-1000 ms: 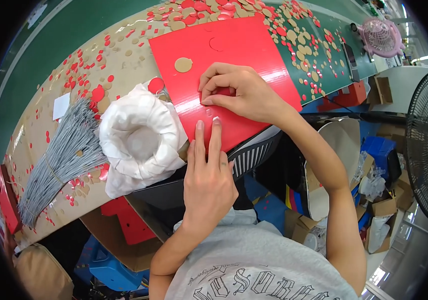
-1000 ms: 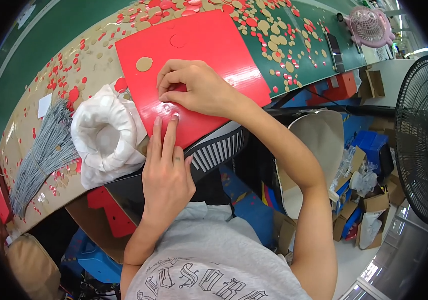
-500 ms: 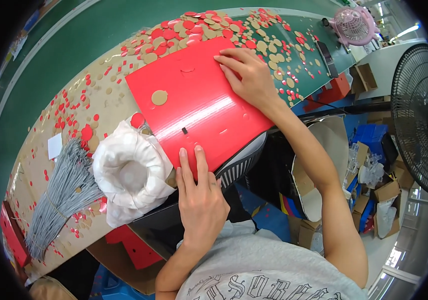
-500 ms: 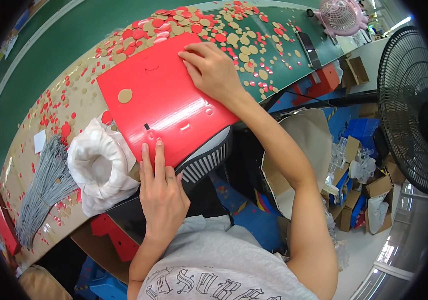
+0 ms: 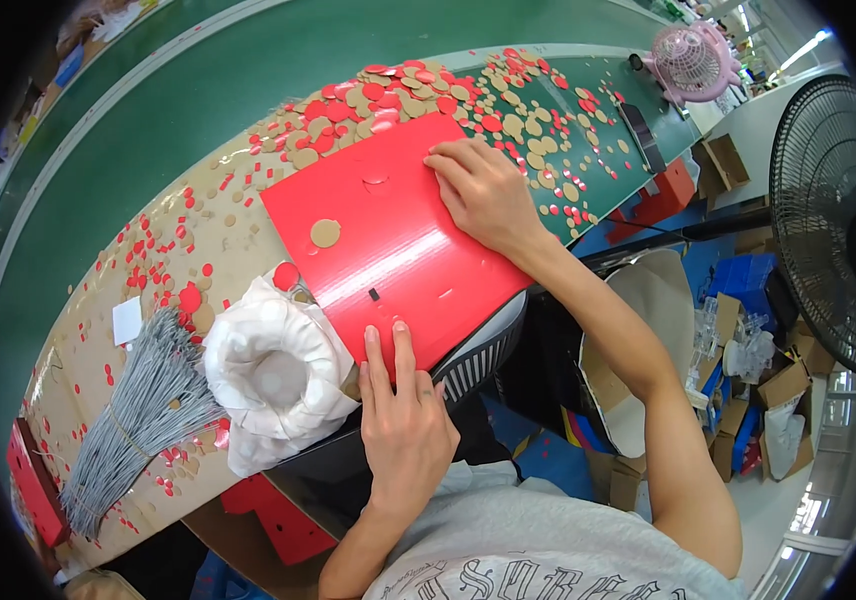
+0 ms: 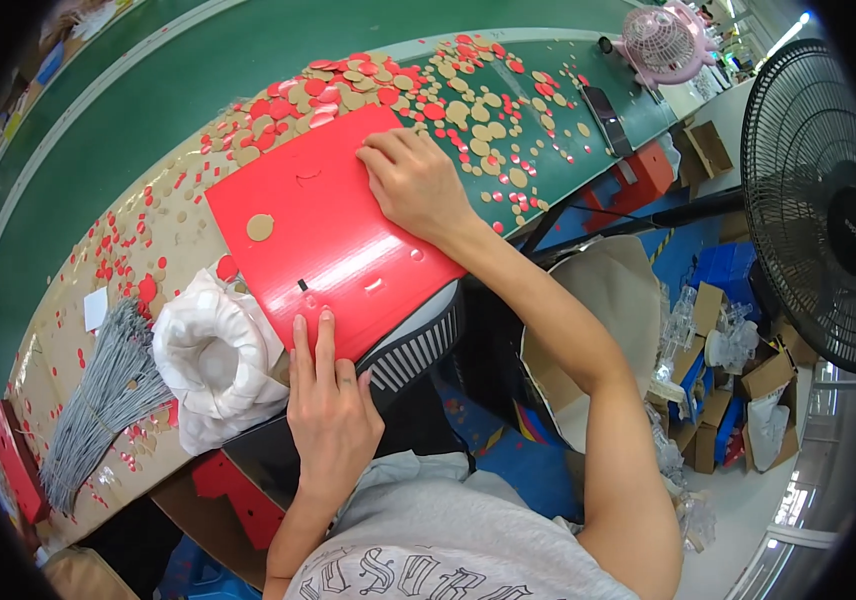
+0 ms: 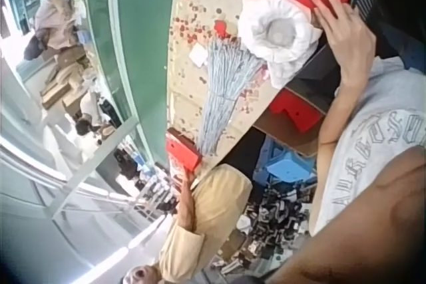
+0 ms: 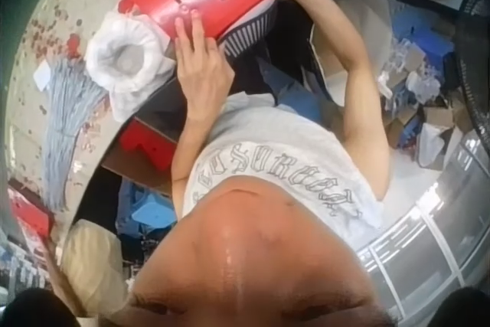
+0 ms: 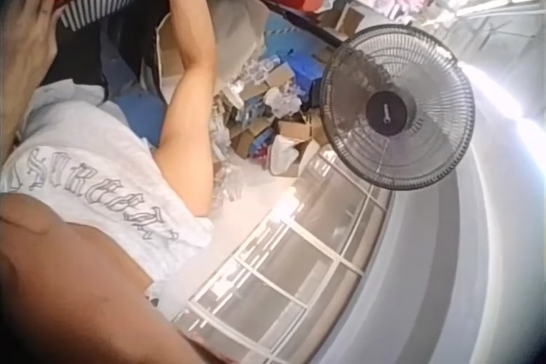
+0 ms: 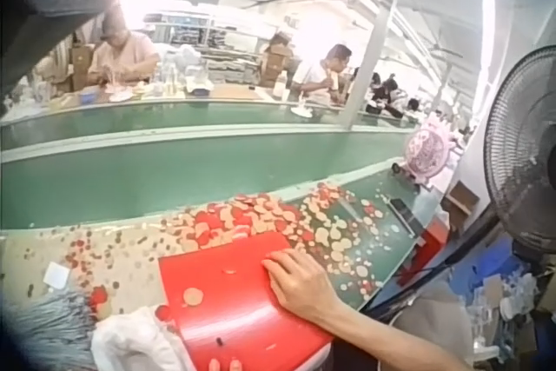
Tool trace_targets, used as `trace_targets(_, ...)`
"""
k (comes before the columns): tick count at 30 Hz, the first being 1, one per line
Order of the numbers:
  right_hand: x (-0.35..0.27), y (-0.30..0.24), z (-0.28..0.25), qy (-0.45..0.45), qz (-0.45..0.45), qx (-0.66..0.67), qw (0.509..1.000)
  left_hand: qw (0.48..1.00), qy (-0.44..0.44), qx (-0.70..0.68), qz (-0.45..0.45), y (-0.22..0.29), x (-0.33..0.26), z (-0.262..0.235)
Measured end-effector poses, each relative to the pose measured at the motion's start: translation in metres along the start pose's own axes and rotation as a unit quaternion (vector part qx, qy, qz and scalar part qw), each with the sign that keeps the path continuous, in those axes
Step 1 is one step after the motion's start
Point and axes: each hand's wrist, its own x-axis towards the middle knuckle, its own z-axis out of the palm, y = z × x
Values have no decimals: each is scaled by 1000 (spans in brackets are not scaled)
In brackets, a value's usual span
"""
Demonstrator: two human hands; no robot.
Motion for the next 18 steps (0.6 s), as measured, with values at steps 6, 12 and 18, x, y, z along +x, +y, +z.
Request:
trace_targets(6,13,-41,-4,-108,-113,120,980,1000,2,-4,6,-2,-1,0)
trace_targets(12,21,-3,11,-100,-7,-3,995,1000,14,-22,12,-3,-1,1)
trace_targets(18,35,-3,20,-118,-45,74,989,1000,24,-9,16,-5,-1,3)
